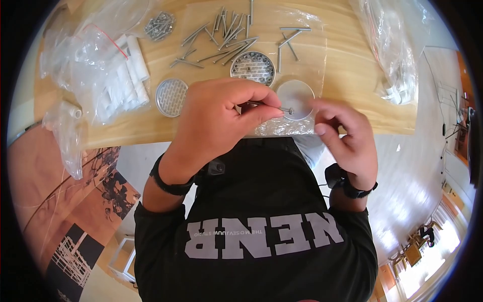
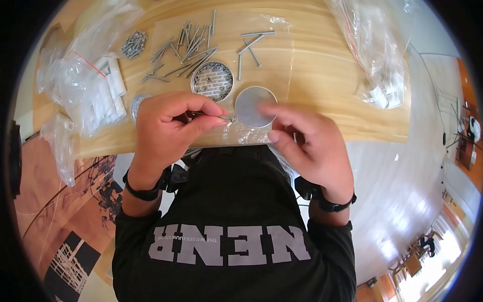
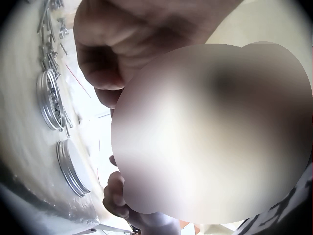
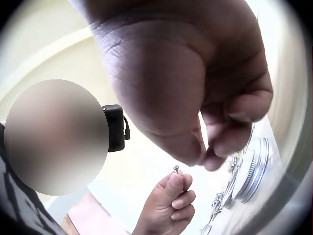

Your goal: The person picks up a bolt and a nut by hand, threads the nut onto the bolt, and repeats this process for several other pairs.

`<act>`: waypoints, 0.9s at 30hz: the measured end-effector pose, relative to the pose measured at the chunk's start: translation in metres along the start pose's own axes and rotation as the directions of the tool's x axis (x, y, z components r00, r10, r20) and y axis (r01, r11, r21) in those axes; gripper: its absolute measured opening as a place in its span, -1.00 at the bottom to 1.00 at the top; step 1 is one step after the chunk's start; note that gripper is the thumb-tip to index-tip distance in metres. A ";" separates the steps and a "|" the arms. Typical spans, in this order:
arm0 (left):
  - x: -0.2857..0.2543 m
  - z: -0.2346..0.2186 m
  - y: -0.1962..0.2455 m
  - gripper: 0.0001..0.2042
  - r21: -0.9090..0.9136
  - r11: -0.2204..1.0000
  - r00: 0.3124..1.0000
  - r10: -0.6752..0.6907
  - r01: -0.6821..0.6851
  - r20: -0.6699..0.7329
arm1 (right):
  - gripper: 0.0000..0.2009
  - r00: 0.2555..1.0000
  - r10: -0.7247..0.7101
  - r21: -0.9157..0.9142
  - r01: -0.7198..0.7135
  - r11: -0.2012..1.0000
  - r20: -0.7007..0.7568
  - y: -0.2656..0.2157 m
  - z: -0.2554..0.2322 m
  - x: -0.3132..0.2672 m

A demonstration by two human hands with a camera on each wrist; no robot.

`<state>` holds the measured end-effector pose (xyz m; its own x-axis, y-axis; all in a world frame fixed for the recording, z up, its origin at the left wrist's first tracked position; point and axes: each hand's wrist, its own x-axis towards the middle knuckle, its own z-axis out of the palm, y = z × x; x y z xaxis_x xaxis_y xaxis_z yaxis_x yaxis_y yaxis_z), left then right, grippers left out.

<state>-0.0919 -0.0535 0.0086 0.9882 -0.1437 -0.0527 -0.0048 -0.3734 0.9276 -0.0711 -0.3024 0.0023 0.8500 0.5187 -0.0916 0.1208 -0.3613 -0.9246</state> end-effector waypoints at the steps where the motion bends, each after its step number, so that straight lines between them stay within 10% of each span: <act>1: 0.001 -0.001 0.001 -0.90 0.014 1.000 1.000 -0.001 0.000 0.012 | -0.59 0.998 0.035 0.137 -0.028 0.990 -0.050 0.000 0.000 -0.002; 8: 0.001 0.005 0.000 -0.90 0.003 0.999 0.999 0.038 -0.038 0.021 | -0.62 0.946 -0.214 -0.146 0.254 0.956 0.243 0.008 -0.006 0.007; 12: 0.000 0.000 -0.003 -0.90 -0.012 1.000 1.000 -0.002 0.002 0.014 | -0.63 0.984 0.096 0.048 -0.104 0.993 0.151 -0.005 -0.011 -0.003; 16: 0.004 0.003 0.002 -0.90 0.008 1.000 0.999 0.026 -0.026 0.020 | -0.56 0.984 -0.174 0.189 0.164 0.968 0.039 -0.010 0.007 0.006; 21: 0.002 0.002 0.003 -0.90 0.046 0.998 0.999 0.027 -0.029 0.040 | -0.73 0.956 -0.094 -0.221 0.160 0.962 0.279 0.006 -0.005 0.008; 24: 0.001 0.000 -0.001 -0.89 0.004 1.000 1.000 0.017 -0.017 0.010 | -0.69 0.989 0.073 -0.030 -0.070 0.997 0.126 -0.007 -0.007 0.003; 27: 0.002 0.001 0.000 -0.89 -0.001 1.000 0.999 0.027 -0.027 0.019 | -0.62 0.998 -0.013 0.105 0.006 0.994 0.064 -0.015 -0.003 0.004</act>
<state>-0.0900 -0.0546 0.0087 0.9847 -0.1710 -0.0345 -0.0314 -0.3684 0.9291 -0.0679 -0.2976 0.0171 0.8140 0.5716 -0.1034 0.0715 -0.2752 -0.9587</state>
